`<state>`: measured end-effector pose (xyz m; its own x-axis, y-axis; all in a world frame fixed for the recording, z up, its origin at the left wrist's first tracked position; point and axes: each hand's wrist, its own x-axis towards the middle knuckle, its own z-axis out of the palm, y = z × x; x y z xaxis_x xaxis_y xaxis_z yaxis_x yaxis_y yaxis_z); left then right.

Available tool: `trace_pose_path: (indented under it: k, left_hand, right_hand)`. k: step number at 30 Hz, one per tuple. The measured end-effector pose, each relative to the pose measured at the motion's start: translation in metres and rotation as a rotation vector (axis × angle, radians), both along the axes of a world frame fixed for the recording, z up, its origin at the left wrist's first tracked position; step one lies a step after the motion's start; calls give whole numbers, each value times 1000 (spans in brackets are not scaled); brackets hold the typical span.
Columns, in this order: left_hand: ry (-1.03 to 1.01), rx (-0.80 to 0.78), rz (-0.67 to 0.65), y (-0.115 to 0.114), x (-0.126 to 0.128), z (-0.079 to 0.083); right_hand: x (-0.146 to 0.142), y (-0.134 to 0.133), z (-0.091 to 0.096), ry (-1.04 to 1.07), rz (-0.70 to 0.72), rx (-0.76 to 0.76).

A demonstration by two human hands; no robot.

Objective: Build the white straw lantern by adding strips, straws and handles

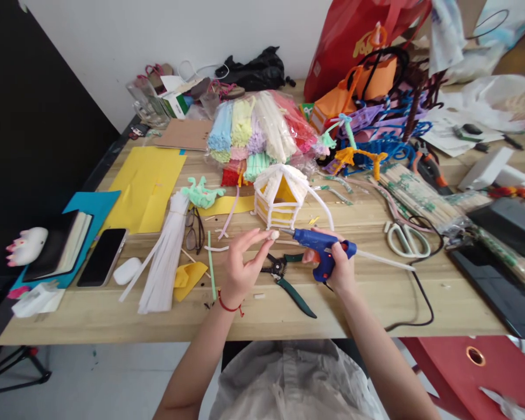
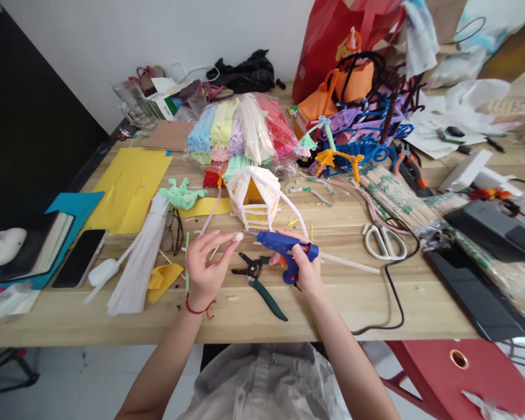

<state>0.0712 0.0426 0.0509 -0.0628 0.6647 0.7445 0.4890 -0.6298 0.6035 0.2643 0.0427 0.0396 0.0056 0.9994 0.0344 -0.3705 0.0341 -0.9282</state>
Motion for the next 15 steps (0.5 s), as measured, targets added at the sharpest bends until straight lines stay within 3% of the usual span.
trace_pose_path:
  k: [5, 9, 11, 13, 15]
  left_hand:
    - [-60, -30, 27, 3, -1, -1]
    - [27, -57, 17, 3, -3, -2]
    - [46, -66, -3, 3, -1, -2]
    - [-39, -121, -27, 3, 3, 0]
    - [-262, -243, -71, 5, 7, 4]
  right_hand:
    - [1, -2, -1, 50, 50, 26]
    - [-1, -3, -1, 56, 119, 48]
    - [-4, -1, 0, 59, 80, 70]
    - [-7, 2, 2, 74, 1, 104]
    - [-8, 5, 5, 107, -54, 140]
